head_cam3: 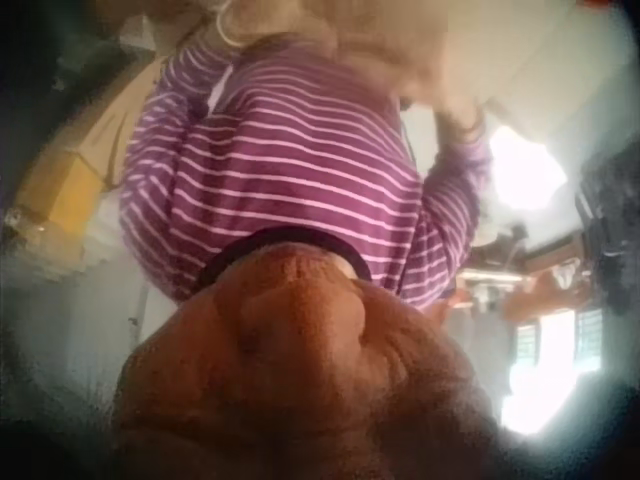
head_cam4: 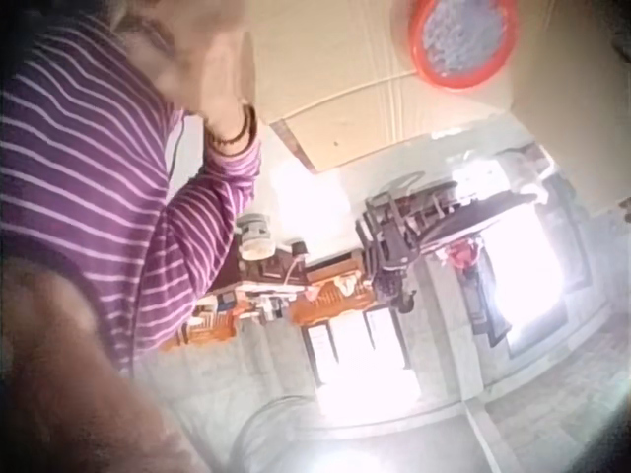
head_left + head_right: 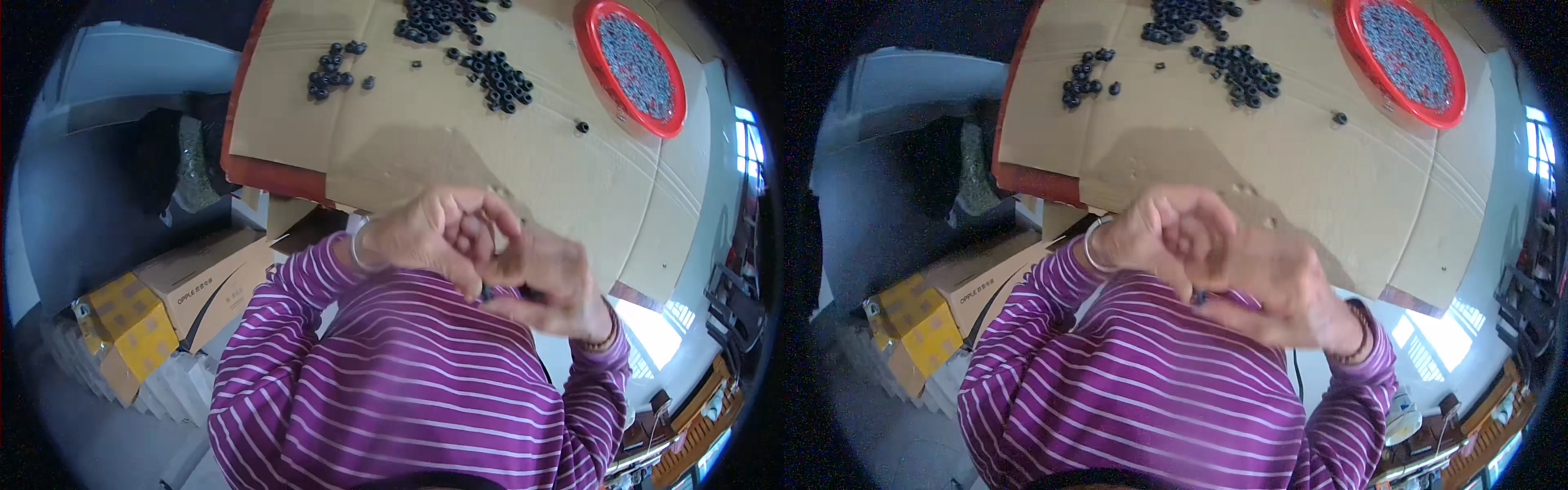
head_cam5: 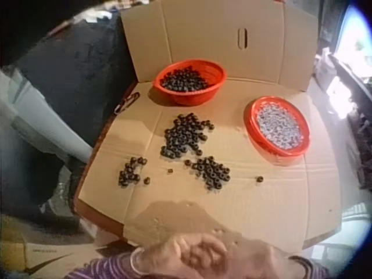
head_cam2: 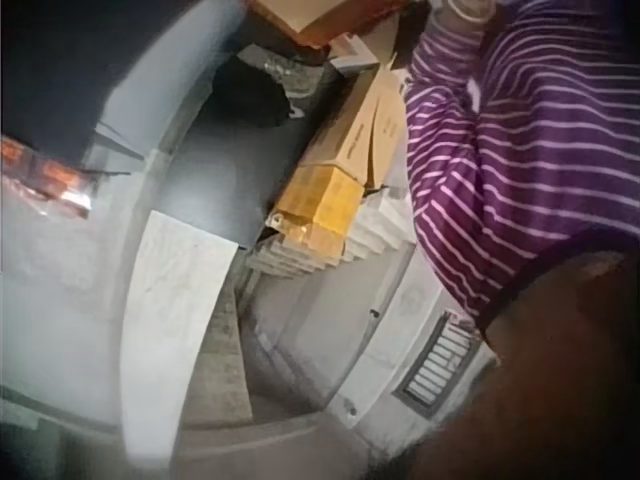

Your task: The person assembles small rubber components by inserting metal pins into them by hand.

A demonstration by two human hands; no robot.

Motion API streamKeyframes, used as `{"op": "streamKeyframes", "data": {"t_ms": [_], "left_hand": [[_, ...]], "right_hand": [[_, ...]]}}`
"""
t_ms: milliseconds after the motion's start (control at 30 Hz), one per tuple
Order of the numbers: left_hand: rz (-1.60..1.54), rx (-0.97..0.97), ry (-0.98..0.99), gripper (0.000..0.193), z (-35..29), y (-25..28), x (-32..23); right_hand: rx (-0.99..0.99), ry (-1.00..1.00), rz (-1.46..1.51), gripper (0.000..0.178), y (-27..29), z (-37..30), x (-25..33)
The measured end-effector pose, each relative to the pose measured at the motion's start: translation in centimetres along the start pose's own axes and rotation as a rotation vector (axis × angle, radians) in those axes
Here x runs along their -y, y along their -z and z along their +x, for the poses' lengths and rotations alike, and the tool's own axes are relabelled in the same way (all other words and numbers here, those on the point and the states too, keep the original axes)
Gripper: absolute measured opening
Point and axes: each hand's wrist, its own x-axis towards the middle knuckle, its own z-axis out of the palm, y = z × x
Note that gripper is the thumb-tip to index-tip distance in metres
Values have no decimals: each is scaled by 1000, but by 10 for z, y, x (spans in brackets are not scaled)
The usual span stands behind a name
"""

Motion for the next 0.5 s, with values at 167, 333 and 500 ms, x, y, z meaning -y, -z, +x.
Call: {"op": "streamKeyframes", "data": {"t_ms": [167,333,500], "left_hand": [[-86,123,54,62,-20,-20,20],[-142,28,48,55,-16,-14,28],[-169,-183,-65,44,-9,10,31]], "right_hand": [[98,68,173,18,-11,-7,20],[-22,-58,261,15,-24,-17,-1],[-63,-296,215,9,-18,2,-17]]}}
